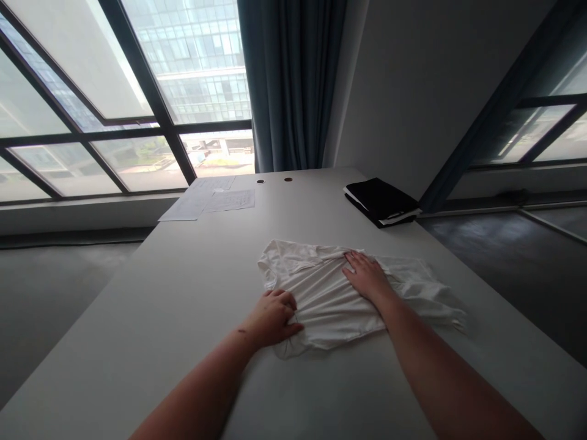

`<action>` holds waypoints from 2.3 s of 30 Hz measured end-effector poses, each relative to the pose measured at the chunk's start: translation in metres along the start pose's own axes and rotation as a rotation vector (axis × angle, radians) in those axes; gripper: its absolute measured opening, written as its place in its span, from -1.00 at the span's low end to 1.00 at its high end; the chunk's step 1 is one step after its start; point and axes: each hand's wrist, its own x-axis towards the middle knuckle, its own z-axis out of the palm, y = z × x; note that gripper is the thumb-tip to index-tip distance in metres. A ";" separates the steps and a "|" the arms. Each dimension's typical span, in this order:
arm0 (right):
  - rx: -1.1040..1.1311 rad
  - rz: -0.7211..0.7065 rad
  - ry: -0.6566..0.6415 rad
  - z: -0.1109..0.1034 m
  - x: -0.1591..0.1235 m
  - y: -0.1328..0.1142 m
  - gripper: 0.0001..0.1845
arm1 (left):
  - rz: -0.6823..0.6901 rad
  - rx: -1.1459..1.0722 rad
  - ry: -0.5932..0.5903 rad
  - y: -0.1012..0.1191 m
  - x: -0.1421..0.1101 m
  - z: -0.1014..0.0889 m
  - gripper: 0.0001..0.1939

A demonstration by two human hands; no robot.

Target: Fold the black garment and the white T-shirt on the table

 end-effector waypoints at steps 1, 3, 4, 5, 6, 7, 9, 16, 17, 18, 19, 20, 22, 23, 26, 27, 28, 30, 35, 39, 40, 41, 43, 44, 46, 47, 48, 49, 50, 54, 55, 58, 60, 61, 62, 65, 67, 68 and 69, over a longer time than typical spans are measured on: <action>-0.007 0.021 -0.009 -0.001 0.000 -0.001 -0.37 | -0.033 0.022 0.001 0.002 0.000 -0.001 -0.65; -0.019 0.074 -0.037 -0.003 -0.002 -0.003 -0.35 | -0.092 0.068 0.004 0.009 0.001 -0.001 -0.69; -0.026 0.102 -0.052 -0.004 -0.002 -0.004 -0.34 | -0.121 0.086 0.012 0.013 0.000 0.000 -0.66; -0.033 0.125 -0.065 -0.004 -0.002 -0.003 -0.34 | -0.146 0.096 0.025 0.016 0.000 0.002 -0.57; -0.043 0.139 -0.074 -0.005 -0.002 -0.002 -0.33 | -0.166 0.100 0.042 0.019 -0.001 0.005 -0.46; -0.055 0.149 -0.079 -0.005 -0.002 -0.001 -0.33 | -0.178 0.098 0.056 0.022 -0.001 0.008 -0.38; -0.081 0.160 -0.088 -0.007 0.002 0.004 -0.33 | -0.174 0.096 0.076 0.025 -0.003 0.014 -0.42; -0.162 0.216 -0.177 -0.039 0.024 0.017 -0.32 | -0.102 0.089 0.126 -0.003 -0.002 0.021 -0.56; -0.184 0.219 -0.174 -0.044 0.024 0.015 -0.34 | -0.122 0.092 0.140 -0.015 -0.002 0.017 -0.55; -0.204 0.217 -0.167 -0.049 0.023 0.011 -0.35 | -0.161 0.101 0.160 -0.029 -0.003 0.013 -0.55; -0.218 0.212 -0.157 -0.052 0.019 0.005 -0.36 | -0.219 0.115 0.187 -0.044 -0.004 0.007 -0.56; -0.231 0.195 -0.143 -0.054 0.014 -0.004 -0.38 | -0.304 0.134 0.226 -0.060 -0.007 0.000 -0.58; -0.268 0.125 -0.119 -0.056 -0.003 -0.025 -0.42 | -0.532 0.187 0.322 -0.090 -0.015 -0.015 -0.64; -0.301 0.070 -0.109 -0.056 -0.013 -0.038 -0.43 | -0.653 0.219 0.377 -0.102 -0.020 -0.021 -0.67; -0.362 -0.058 -0.158 -0.062 -0.042 -0.076 -0.48 | -0.897 0.309 0.513 -0.119 -0.029 -0.033 -0.65; -0.362 -0.086 -0.193 -0.065 -0.050 -0.088 -0.49 | -0.922 0.329 0.539 -0.117 -0.028 -0.034 -0.61; -0.352 -0.108 -0.237 -0.070 -0.056 -0.099 -0.51 | -0.913 0.344 0.550 -0.111 -0.026 -0.033 -0.56; -0.316 -0.156 -0.349 -0.082 -0.063 -0.118 -0.54 | -0.807 0.348 0.521 -0.088 -0.017 -0.026 -0.48; -0.209 -0.263 -0.434 -0.099 -0.057 -0.157 -0.55 | -0.590 0.262 0.277 -0.021 0.004 0.010 -0.43; -0.105 -0.367 -0.175 -0.066 -0.026 -0.167 -0.50 | -0.618 0.235 0.157 -0.013 0.007 0.030 -0.29; -0.101 -0.352 -0.175 -0.053 -0.015 -0.163 -0.44 | -0.631 0.224 0.132 -0.019 0.007 0.031 -0.25; -0.100 -0.295 -0.196 -0.039 -0.002 -0.156 -0.40 | -0.651 0.211 0.109 -0.027 0.007 0.029 -0.23; -0.080 -0.168 -0.169 -0.014 0.027 -0.136 -0.35 | -0.710 0.187 0.072 -0.048 0.005 0.020 -0.22; -0.049 -0.114 -0.127 -0.005 0.041 -0.123 -0.34 | -0.753 0.176 0.057 -0.059 0.004 0.013 -0.22; 0.001 0.005 -0.063 0.008 0.067 -0.097 -0.39 | -0.856 0.158 0.036 -0.083 -0.002 -0.001 -0.25; 0.013 0.024 -0.040 0.011 0.077 -0.085 -0.40 | -0.914 0.155 0.035 -0.095 -0.005 -0.008 -0.26; 0.024 0.037 -0.014 0.013 0.085 -0.075 -0.41 | -0.971 0.158 0.044 -0.106 -0.009 -0.014 -0.28; 0.034 0.036 0.013 0.014 0.090 -0.065 -0.44 | -1.025 0.169 0.062 -0.116 -0.013 -0.020 -0.31; 0.044 0.030 0.043 0.014 0.092 -0.058 -0.49 | -1.063 0.183 0.087 -0.125 -0.017 -0.024 -0.33; 0.077 -0.010 0.168 0.016 0.088 -0.045 -0.69 | -1.092 0.254 0.222 -0.141 -0.023 -0.031 -0.39; 0.080 -0.022 0.192 0.017 0.085 -0.045 -0.71 | -1.052 0.280 0.275 -0.139 -0.022 -0.031 -0.40; 0.128 -0.046 0.302 0.021 0.082 -0.043 -0.75 | -0.782 0.323 0.408 -0.119 -0.014 -0.028 -0.44; 0.200 0.002 0.420 0.021 0.082 -0.037 -0.79 | -0.537 0.281 0.380 -0.100 -0.007 -0.021 -0.54; 0.232 0.052 0.479 0.019 0.083 -0.032 -0.80 | -0.433 0.249 0.336 -0.091 -0.005 -0.017 -0.59; 0.254 0.120 0.528 0.017 0.083 -0.025 -0.81 | -0.354 0.222 0.287 -0.082 -0.002 -0.012 -0.62; 0.253 0.358 0.619 0.003 0.079 0.002 -0.71 | -0.286 0.203 0.182 -0.066 0.001 0.002 -0.57; 0.242 0.473 0.658 -0.008 0.072 0.017 -0.60 | -0.295 0.207 0.133 -0.064 0.000 0.007 -0.49; 0.234 0.490 0.667 -0.014 0.068 0.020 -0.55 | -0.295 0.203 0.109 -0.065 0.000 0.008 -0.46; 0.225 0.473 0.664 -0.018 0.063 0.021 -0.53 | -0.297 0.197 0.090 -0.067 0.000 0.008 -0.46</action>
